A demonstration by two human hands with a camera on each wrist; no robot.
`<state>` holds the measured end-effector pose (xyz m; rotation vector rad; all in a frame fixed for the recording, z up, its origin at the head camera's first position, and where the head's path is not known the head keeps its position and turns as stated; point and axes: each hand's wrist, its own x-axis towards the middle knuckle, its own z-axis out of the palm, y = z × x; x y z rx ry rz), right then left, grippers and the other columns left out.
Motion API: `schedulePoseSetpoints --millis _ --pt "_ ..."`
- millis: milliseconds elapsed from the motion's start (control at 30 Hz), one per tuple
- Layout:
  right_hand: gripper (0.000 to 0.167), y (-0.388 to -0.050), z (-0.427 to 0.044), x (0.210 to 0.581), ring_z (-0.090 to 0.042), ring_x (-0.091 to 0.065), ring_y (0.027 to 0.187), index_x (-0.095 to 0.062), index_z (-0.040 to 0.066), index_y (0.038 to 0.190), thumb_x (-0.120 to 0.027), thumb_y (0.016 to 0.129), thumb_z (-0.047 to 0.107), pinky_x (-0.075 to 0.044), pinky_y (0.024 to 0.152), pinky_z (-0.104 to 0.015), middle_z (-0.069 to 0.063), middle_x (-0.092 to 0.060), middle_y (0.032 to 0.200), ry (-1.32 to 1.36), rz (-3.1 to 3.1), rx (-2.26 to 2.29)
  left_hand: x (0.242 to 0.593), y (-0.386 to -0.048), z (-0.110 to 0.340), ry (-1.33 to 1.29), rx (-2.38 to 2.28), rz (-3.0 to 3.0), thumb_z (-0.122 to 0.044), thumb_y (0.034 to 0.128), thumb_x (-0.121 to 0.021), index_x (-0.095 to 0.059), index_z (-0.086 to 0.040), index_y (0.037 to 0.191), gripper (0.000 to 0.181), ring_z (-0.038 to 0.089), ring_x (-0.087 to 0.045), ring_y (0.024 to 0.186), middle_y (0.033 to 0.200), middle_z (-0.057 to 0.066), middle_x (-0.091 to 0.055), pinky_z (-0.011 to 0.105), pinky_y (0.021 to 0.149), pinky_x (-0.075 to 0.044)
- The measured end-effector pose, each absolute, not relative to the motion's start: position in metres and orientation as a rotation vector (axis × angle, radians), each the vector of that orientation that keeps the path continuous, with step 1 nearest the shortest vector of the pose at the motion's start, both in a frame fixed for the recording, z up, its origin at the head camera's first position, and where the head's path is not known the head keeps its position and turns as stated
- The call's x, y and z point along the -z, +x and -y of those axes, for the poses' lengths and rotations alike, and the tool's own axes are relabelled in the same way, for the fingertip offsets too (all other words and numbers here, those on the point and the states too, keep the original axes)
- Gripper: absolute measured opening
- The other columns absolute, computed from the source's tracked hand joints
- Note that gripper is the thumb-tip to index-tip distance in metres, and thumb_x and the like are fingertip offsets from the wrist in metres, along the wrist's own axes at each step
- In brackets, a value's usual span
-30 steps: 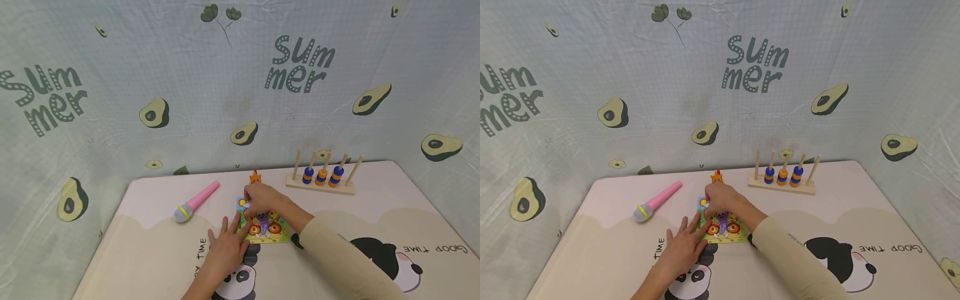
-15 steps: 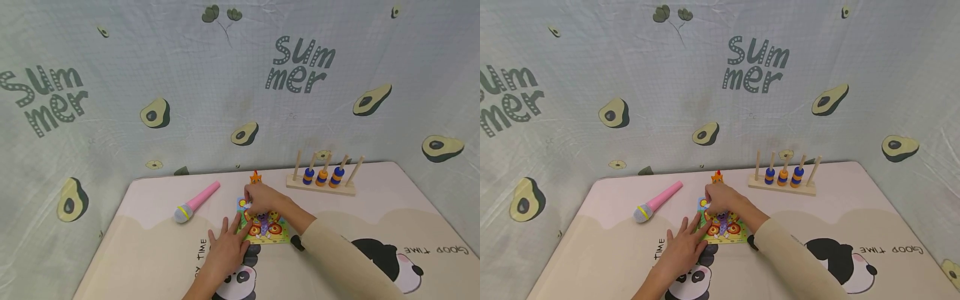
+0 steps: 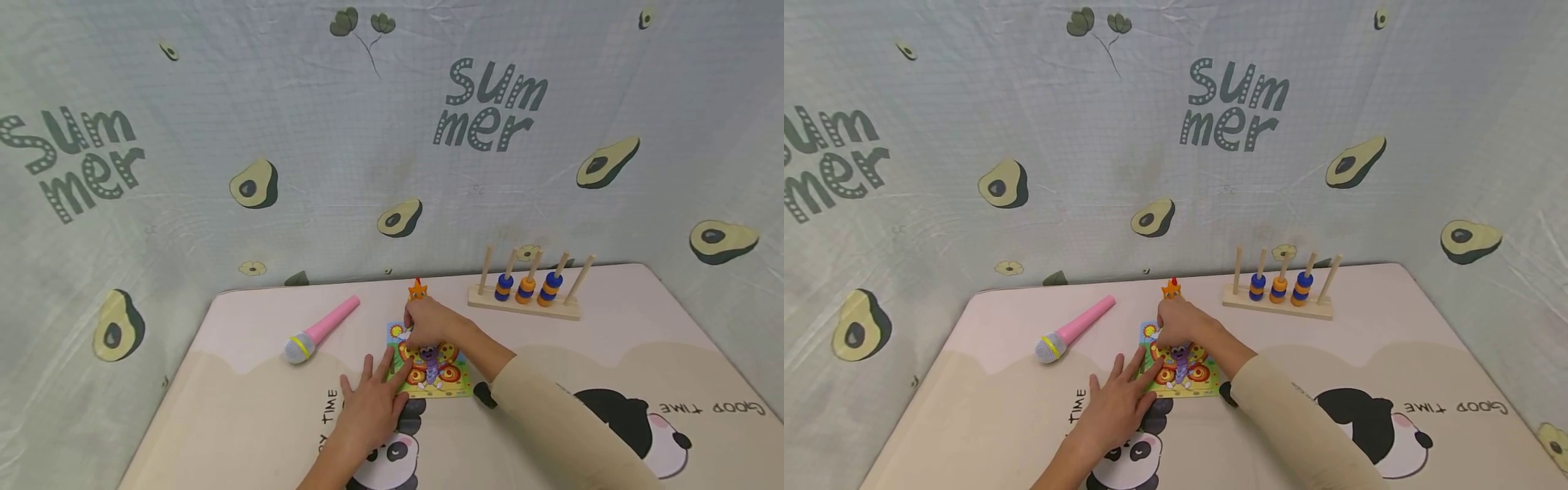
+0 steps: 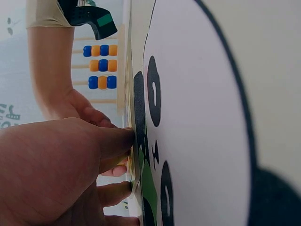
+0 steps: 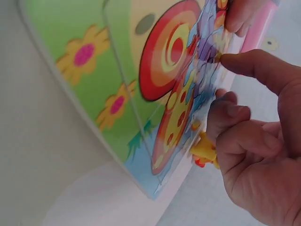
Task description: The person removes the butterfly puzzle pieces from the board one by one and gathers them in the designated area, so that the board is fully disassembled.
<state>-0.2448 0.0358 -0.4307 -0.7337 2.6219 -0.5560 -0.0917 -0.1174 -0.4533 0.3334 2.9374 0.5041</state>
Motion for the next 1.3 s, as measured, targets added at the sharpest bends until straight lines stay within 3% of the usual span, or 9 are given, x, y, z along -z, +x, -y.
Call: schedulePoseSetpoints --millis 500,867,1300 --pt "0.029 -0.244 -0.041 0.430 -0.015 -0.061 0.072 -0.066 0.009 0.091 -0.088 0.080 0.024 -0.054 0.060 -0.027 0.000 -0.064 0.084 -0.721 -2.621 0.601 0.452 -0.091 0.116 0.331 -0.507 -2.937 -0.036 0.1044 -0.062 -0.051 -0.028 0.155 0.053 0.053 -0.032 0.152 0.169 0.011 -0.035 0.091 0.102 -0.023" --pt "0.027 -0.242 -0.044 0.426 -0.016 -0.059 0.078 -0.067 0.010 0.096 -0.087 0.083 0.024 -0.052 0.063 -0.027 0.000 -0.065 0.088 -0.772 -2.638 0.591 0.450 -0.094 0.117 0.314 -0.548 -2.933 -0.034 0.1031 -0.064 -0.054 -0.027 0.154 0.052 0.053 -0.033 0.151 0.168 0.011 -0.038 0.092 0.102 -0.022" --pt "0.024 -0.238 -0.057 0.422 -0.014 -0.060 0.071 -0.068 0.013 0.102 -0.083 0.085 0.021 -0.051 0.060 -0.027 0.001 -0.065 0.082 -0.812 -2.641 0.612 0.446 -0.102 0.121 0.418 -0.445 -3.012 -0.032 0.0978 -0.073 -0.064 -0.025 0.144 0.048 0.050 -0.051 0.138 0.156 0.013 -0.053 0.084 0.097 -0.040"
